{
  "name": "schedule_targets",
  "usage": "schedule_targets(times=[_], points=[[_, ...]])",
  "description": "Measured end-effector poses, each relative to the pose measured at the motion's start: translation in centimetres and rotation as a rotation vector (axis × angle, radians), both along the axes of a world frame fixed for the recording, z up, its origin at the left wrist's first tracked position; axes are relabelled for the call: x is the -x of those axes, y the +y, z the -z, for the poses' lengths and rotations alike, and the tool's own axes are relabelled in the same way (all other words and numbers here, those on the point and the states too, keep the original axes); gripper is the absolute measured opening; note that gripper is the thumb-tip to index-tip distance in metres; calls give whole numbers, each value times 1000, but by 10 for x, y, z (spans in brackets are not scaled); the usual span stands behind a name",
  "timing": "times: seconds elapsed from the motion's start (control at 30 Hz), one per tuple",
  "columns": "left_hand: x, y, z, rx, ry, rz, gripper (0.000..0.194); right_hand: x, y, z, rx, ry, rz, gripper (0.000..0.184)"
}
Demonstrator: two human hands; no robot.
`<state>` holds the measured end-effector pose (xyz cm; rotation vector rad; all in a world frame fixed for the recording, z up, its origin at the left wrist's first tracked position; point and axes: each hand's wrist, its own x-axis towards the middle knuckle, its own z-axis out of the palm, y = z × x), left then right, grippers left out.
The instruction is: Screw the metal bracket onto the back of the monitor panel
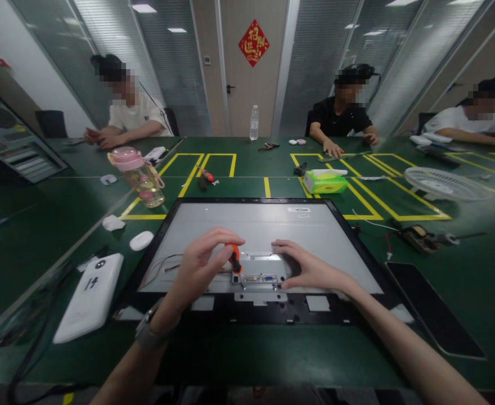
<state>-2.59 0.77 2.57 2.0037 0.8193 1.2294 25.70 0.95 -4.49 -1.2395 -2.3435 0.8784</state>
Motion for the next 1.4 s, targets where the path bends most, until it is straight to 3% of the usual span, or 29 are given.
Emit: schedule_targets(times=[0.1,0.3,0.5,0.7,0.87,1.03,1.2,1.4], points=[[1,4,16,46,-178,-57,13,1,-4,6,-24,28,5,64],[9,8,34,289,-323,-103,22,-3,-8,14,-61,31,7,71],[8,7,32,138,-288,-100,15,-6,-7,15,-60,28,-5,69],[8,5,33,271,-321,-8,26,-6,-9,15,-85,-1,-14,72],[5,4,36,127,-286,-47,21,-6,-7,17,-99,-5,3,75],[3,1,39,287,-333,-16,29,-8,-6,21,-91,5,16,80],[0,0,37,120,-295,-101,18,-8,-6,20,-69,8,12,78],[-2,-1,39,286,-350,-71,27,-9,-5,21,-30,53,-1,78]])
